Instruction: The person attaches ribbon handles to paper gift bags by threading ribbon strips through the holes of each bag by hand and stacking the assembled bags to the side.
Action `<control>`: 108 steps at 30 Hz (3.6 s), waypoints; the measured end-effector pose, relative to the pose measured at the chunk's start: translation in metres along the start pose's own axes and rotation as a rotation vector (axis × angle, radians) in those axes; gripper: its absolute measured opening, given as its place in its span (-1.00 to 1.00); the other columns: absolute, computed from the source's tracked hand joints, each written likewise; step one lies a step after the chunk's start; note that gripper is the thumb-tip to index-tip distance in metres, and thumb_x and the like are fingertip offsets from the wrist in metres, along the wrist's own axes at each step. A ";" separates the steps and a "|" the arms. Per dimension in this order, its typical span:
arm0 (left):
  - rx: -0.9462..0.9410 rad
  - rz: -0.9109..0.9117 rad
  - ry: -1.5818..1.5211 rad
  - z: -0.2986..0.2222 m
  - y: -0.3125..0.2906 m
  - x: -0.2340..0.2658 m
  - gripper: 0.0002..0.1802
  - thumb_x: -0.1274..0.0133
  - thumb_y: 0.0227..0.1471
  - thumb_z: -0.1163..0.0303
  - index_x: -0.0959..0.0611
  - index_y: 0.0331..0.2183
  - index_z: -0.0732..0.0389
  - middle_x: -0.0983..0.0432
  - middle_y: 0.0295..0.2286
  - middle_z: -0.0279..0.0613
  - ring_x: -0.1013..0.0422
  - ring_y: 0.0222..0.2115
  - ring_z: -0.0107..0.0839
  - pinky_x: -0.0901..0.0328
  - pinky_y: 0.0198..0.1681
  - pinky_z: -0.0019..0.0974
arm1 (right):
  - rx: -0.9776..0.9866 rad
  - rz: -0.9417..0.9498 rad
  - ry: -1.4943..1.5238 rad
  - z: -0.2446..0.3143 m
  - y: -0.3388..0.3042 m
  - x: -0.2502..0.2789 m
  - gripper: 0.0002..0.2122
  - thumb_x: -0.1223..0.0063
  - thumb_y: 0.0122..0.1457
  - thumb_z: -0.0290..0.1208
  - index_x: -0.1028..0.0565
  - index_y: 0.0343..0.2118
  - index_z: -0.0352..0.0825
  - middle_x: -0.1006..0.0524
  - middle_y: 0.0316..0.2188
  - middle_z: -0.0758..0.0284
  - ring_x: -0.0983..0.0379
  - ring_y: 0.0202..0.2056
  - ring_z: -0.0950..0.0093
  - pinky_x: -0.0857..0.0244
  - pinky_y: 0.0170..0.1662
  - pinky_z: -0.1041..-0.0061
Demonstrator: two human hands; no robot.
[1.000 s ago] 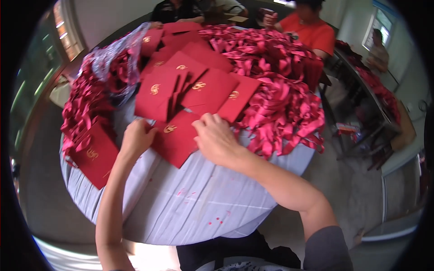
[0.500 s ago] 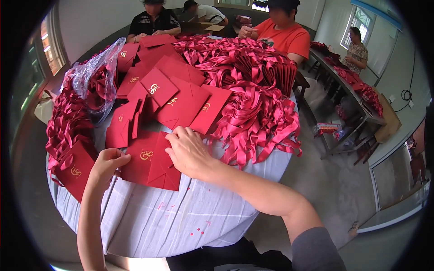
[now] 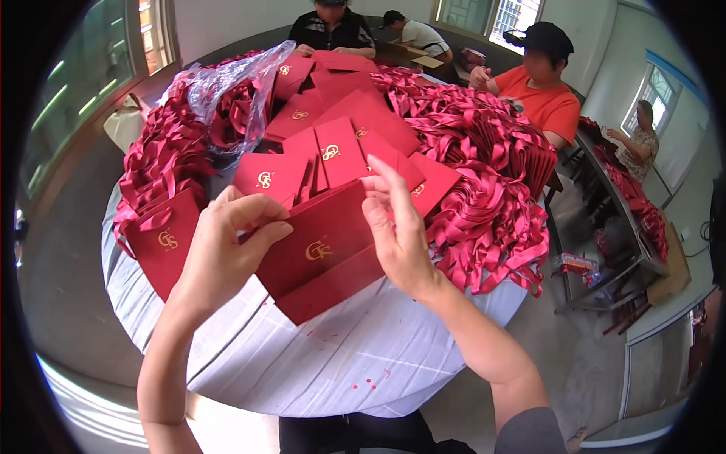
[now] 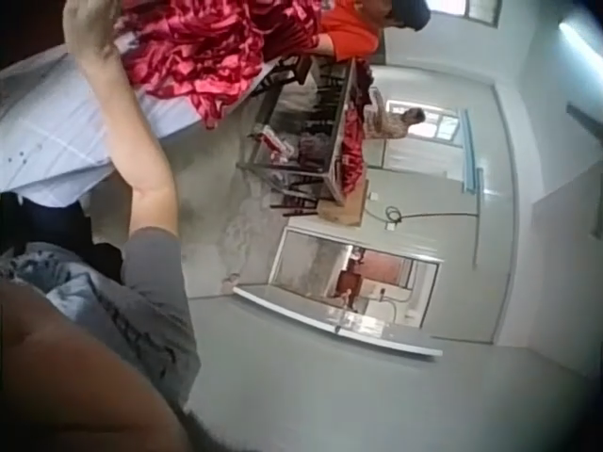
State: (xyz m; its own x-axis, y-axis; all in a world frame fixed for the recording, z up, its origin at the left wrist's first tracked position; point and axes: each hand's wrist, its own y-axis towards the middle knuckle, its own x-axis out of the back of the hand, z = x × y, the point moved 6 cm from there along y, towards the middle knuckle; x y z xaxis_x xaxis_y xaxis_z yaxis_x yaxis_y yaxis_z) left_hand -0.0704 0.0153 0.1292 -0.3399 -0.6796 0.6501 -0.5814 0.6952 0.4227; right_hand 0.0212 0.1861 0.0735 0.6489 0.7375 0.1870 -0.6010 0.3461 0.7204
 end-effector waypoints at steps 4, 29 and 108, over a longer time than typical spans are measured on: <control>-0.322 -0.188 0.334 -0.020 -0.013 -0.004 -0.86 -0.20 -0.21 0.49 -0.63 -0.45 0.15 -0.44 -0.58 -0.30 -0.26 -0.47 -0.34 -0.07 -0.25 -0.30 | 0.319 0.069 -0.153 0.024 0.001 -0.003 -0.69 0.06 0.17 -0.55 -0.37 0.01 -0.36 -0.39 -0.21 0.19 -0.35 -0.19 0.28 -0.26 -0.10 0.42; -0.295 -0.247 0.409 -0.027 -0.035 -0.006 -0.79 -0.22 -0.30 0.57 -0.64 -0.47 0.14 -0.51 -0.55 -0.39 -0.22 -0.47 -0.41 -0.03 -0.25 -0.34 | 0.367 0.103 -0.135 0.030 -0.008 -0.003 -0.83 -0.21 0.01 -0.48 -0.40 -0.43 -0.34 -0.28 -0.19 0.21 -0.33 -0.27 0.40 -0.29 -0.24 0.49; 0.194 -0.075 -0.709 0.087 -0.023 -0.030 -0.89 -0.04 0.04 0.45 -0.54 -0.34 0.26 -0.43 -0.57 -0.40 -0.22 -0.76 -0.71 -0.08 -0.78 -0.59 | -0.222 0.121 -0.495 -0.001 -0.039 0.130 -0.82 -0.06 0.13 -0.48 -0.45 -0.20 -0.40 -0.49 -0.48 0.37 -0.36 -0.49 0.69 -0.26 -0.43 0.64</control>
State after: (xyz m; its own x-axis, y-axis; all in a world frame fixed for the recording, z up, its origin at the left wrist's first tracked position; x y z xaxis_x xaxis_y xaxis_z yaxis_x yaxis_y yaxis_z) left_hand -0.1110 -0.0007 0.0454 -0.6519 -0.7577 0.0315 -0.7199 0.6314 0.2884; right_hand 0.1285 0.2685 0.0693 0.6784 0.4374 0.5903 -0.7344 0.4293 0.5258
